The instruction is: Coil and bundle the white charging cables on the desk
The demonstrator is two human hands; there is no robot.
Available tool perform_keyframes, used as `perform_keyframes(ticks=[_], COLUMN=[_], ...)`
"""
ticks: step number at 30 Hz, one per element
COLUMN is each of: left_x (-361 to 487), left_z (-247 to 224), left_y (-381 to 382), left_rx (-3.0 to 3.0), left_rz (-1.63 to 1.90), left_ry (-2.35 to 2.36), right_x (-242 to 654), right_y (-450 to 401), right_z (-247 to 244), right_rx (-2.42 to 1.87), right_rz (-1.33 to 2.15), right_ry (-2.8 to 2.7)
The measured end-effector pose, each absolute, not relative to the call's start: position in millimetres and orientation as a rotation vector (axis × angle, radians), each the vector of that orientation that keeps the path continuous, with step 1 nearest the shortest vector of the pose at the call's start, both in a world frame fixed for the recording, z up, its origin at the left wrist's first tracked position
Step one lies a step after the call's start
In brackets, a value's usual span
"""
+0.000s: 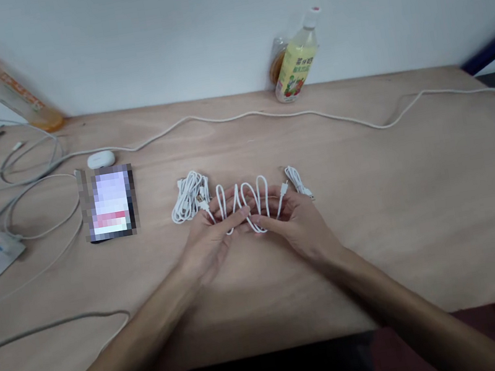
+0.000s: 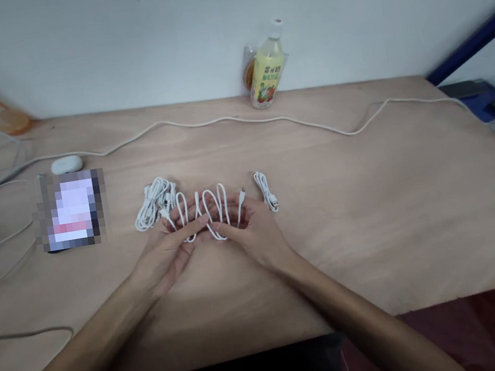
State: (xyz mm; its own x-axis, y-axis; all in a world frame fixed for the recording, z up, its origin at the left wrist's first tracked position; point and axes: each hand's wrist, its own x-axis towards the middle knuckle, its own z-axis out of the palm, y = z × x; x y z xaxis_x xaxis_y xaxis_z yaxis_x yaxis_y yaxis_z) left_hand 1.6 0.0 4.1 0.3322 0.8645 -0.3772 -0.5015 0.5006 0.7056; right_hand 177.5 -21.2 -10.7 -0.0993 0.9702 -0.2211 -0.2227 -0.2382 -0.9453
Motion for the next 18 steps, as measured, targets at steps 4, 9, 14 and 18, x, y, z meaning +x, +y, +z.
perform_keyframes(ticks=[4,9,14,18], left_x=[3.9,3.0,0.7,-0.6], left_z=[3.8,3.4,4.2,5.3], left_y=[1.0,1.9,3.8,6.3], left_rx=[0.501,0.521,0.507,0.509], left_rz=[0.952,0.940,0.912,0.905], left_ry=[0.821,0.816,0.816,0.811], right_x=[175.6,176.2,177.6,178.9], right_y=[-22.0,-20.8,-19.7,-18.3], right_z=[-12.7,-13.4,-12.2,-10.9], right_rx=[-1.150,-1.130,-1.127,-1.124], right_rz=[1.516,1.564,1.603,1.672], right_ry=[-0.958,-0.957,-0.925,-0.867])
